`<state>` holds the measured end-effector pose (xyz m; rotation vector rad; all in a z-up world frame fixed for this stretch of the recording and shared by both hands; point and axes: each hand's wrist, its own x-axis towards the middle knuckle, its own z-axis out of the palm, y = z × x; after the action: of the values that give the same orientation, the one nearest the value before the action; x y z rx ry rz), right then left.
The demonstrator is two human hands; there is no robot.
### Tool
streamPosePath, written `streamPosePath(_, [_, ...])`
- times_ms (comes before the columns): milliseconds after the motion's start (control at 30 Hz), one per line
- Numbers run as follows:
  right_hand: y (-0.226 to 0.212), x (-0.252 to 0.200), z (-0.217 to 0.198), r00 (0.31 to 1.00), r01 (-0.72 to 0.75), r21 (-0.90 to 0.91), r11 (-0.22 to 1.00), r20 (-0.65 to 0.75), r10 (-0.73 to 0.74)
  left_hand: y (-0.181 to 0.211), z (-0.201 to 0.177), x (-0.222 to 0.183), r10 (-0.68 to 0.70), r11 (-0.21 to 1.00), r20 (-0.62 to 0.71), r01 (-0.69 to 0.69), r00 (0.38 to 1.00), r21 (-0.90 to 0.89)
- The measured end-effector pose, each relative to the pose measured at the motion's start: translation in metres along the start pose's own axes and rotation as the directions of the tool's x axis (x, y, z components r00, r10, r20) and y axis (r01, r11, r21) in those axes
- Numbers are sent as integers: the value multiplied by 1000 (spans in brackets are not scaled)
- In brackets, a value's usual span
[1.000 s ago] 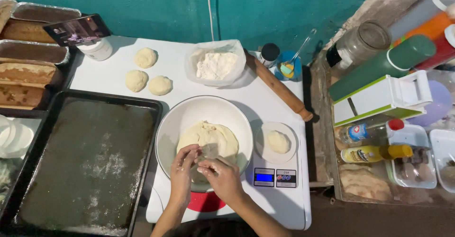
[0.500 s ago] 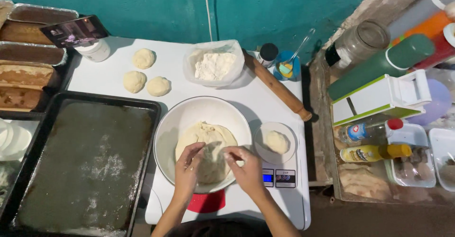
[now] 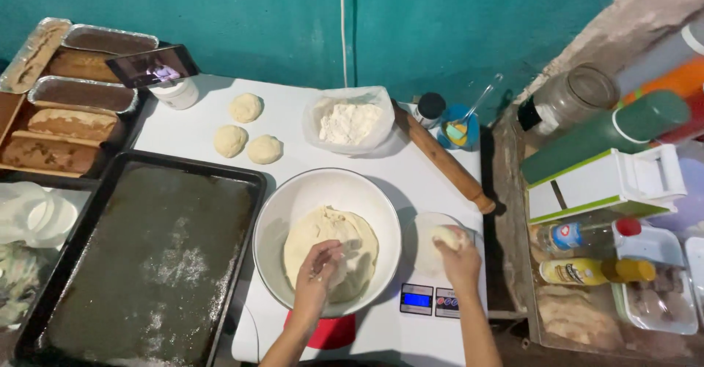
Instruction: Portioning and shaping dough into small round balls on a table.
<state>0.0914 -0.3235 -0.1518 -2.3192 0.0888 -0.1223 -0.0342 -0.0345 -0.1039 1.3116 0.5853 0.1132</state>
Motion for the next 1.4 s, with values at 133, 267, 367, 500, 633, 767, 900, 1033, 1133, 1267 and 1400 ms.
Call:
streamPosePath(133, [-19,11,-14,870,-467,605,645,181,459,10,14,-3,-19,998,120,25,993,-49])
streamPosePath(267, [-121,-25,-19,967,-253,685,683,187,171,32,35,5,22,996,190,-6,982,-86])
streamPosePath(367, [-171,-51,-7,941,-62,709,703,277,-196,38,40,17,49,967,292,28,955,-252])
streamPosePath(500, [-231,-44,-4,882,311,342,887,244,-404,65,15,44,-173,912,167,222,971,-344])
streamPosePath(633, [-203,-27,27,951,52,331,942,270,-147,123,-41,115,124,991,-50,-126,991,-36])
streamPosePath(767, [-154,-21,64,910,-210,278,937,407,84,164,-81,237,379,873,-16,-352,925,339])
streamPosePath(900, [-150,-1,83,909,-26,309,951,403,-106,124,-91,358,338,791,-54,-253,940,557])
streamPosePath(1033, [-213,56,81,942,-71,243,968,336,-15,70,-85,433,408,606,-3,-268,913,749])
streamPosePath(1133, [-234,115,103,946,229,122,966,205,-251,85,-64,396,474,464,47,-294,880,835])
streamPosePath(1267, [-236,183,163,790,605,-45,795,156,-593,119,-55,347,617,318,81,-342,783,884])
streamPosePath(1400, [-231,211,195,750,661,-201,723,226,-622,128,-66,303,550,444,86,-378,831,812])
